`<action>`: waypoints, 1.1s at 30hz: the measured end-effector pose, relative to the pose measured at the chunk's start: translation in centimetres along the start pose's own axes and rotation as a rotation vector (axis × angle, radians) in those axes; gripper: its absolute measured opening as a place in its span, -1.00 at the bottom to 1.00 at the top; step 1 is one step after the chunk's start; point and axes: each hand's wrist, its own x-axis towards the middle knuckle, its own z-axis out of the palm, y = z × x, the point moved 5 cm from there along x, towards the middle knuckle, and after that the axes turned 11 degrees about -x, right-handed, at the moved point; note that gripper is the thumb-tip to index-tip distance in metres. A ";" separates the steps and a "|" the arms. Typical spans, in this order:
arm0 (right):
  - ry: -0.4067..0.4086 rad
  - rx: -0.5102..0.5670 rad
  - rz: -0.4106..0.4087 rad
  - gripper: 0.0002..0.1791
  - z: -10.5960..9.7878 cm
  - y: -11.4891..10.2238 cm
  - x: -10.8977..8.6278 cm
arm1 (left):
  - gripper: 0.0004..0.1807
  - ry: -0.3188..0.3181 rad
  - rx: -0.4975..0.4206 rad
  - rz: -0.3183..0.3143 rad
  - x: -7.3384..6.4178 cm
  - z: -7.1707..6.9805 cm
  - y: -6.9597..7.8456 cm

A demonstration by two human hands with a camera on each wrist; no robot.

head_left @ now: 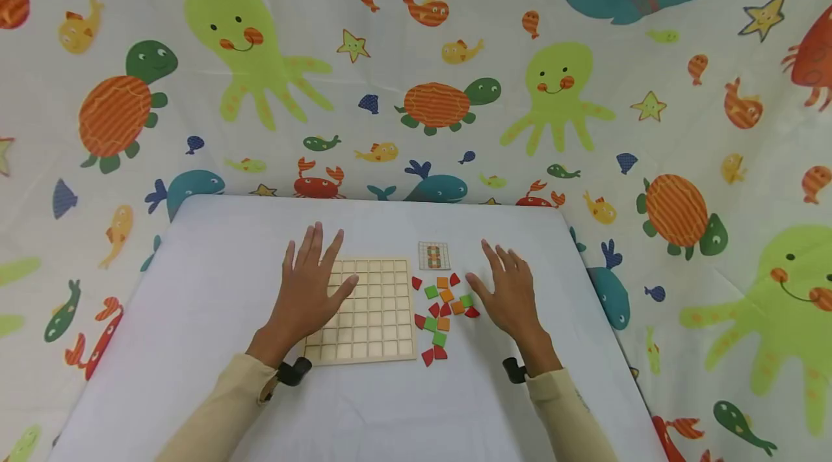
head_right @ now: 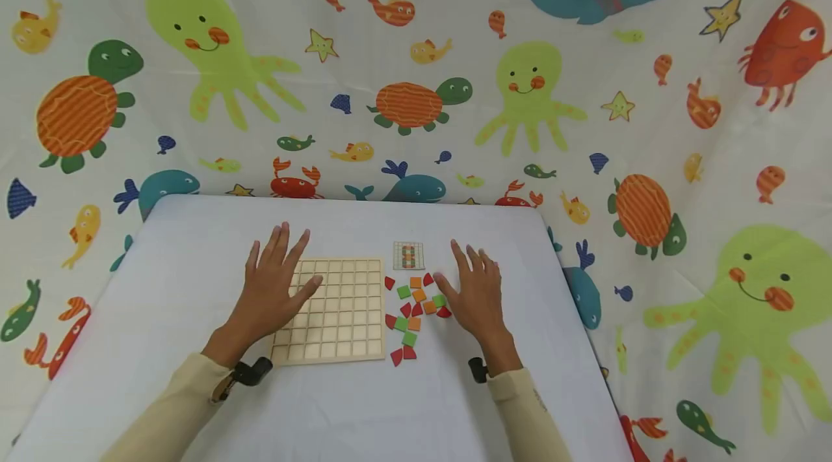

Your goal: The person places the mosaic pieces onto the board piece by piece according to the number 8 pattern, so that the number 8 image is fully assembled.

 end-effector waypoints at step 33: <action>-0.203 0.351 0.196 -0.77 8.8 -1.0 4.2 | -0.39 0.061 -0.325 -0.179 -8.7 4.1 -10.4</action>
